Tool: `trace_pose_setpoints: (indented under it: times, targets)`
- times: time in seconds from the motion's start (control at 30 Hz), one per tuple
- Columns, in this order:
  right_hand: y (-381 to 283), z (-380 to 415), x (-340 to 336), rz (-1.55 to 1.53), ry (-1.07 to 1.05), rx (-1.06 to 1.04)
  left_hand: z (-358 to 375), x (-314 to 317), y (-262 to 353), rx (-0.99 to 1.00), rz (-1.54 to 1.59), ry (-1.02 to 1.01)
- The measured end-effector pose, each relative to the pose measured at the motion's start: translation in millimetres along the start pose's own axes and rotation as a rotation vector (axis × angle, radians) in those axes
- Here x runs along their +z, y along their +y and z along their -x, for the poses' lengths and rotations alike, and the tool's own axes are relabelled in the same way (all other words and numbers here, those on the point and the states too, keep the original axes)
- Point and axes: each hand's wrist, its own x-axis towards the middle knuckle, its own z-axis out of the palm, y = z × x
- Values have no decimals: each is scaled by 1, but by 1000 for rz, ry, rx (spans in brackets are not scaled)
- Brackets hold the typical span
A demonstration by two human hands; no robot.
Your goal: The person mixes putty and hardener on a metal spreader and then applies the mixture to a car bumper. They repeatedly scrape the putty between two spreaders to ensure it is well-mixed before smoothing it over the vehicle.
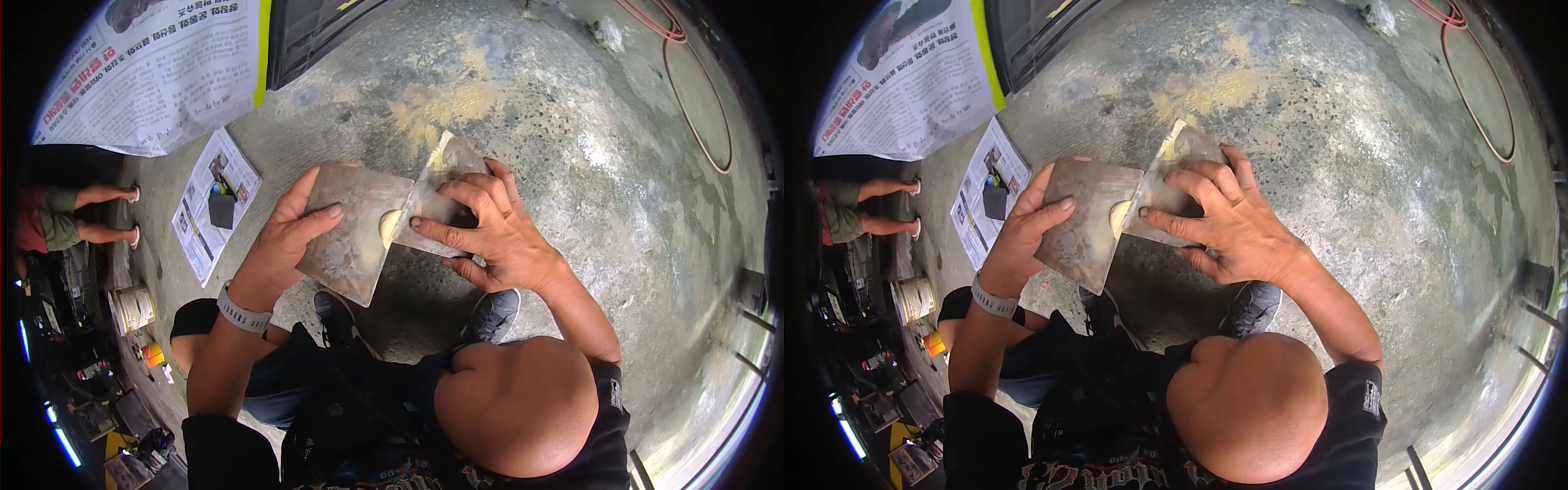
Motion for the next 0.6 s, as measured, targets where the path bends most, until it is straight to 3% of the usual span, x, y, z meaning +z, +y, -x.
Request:
trace_pose_setpoints:
  times: [0.13, 0.23, 0.3, 0.37, 0.6]
  targets:
    - [7, 4, -4, 56, 1, 24, 1, -8, 2, 13, 8, 11]
    - [20, -7, -11, 126, 190, 73, 5, -18, 0, 25, -37, 75]
    - [48, -33, -21, 374, 602, 23, 2, -27, -8, -19, -11, 115]
    - [77, -61, -28, 468, 749, -40, 1, -35, -19, -55, 28, 94]
    - [128, -130, -18, 486, 919, -135, -7, -51, -51, -137, 154, 86]
